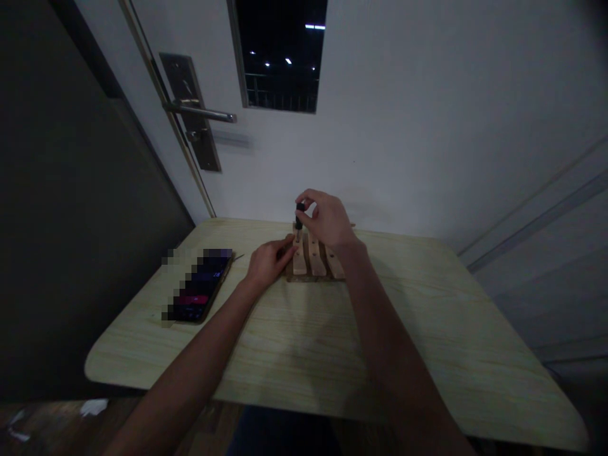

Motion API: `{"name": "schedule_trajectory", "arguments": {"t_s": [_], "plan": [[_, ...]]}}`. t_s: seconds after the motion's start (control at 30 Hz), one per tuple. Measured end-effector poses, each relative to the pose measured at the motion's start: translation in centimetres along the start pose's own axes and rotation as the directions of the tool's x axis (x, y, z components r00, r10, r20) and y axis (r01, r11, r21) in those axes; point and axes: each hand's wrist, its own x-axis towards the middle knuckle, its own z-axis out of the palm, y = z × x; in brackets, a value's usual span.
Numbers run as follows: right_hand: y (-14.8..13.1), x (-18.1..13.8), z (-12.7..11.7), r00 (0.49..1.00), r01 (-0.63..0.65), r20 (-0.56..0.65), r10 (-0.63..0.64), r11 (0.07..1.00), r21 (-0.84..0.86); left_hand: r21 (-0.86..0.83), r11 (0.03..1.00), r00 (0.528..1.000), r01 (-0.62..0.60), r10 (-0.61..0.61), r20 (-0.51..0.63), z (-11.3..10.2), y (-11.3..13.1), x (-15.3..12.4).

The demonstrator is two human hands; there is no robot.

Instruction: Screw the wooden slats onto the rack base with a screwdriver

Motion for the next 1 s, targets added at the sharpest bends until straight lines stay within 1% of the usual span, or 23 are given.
{"name": "schedule_trajectory", "arguments": {"t_s": [0.2,0.47,0.67,0.77,0.9,1.0], "plan": [[-0.19,-0.03,0.19,1.000,0.027,0.000,-0.027,0.999,-0.024,-0.019,1.000,1.000,-0.012,0.011,-0.010,0.27,-0.32,0.03],[0.05,-0.09,0.24,1.000,0.031,0.002,-0.031,0.999,0.017,-0.033,0.999,1.000,-0.013,0.012,-0.013,0.19,-0.22,-0.01],[0.17,-0.07,0.21,1.000,0.023,-0.007,-0.023,0.999,-0.036,-0.036,0.999,1.000,-0.008,0.007,-0.003,0.14,-0.18,0.04],[0.33,-0.11,0.39,0.999,0.025,-0.030,-0.025,1.000,-0.015,-0.027,1.000,1.000,-0.004,0.003,-0.009,0.25,-0.27,0.05],[0.49,-0.07,0.40,0.999,0.021,-0.025,-0.020,0.999,0.038,-0.006,1.000,1.000,-0.006,0.006,-0.015,0.39,-0.42,0.04],[0.42,-0.03,0.24,0.999,0.025,-0.032,-0.024,0.999,0.032,-0.008,1.000,0.999,-0.022,0.022,-0.026,0.46,-0.51,0.03]]}}
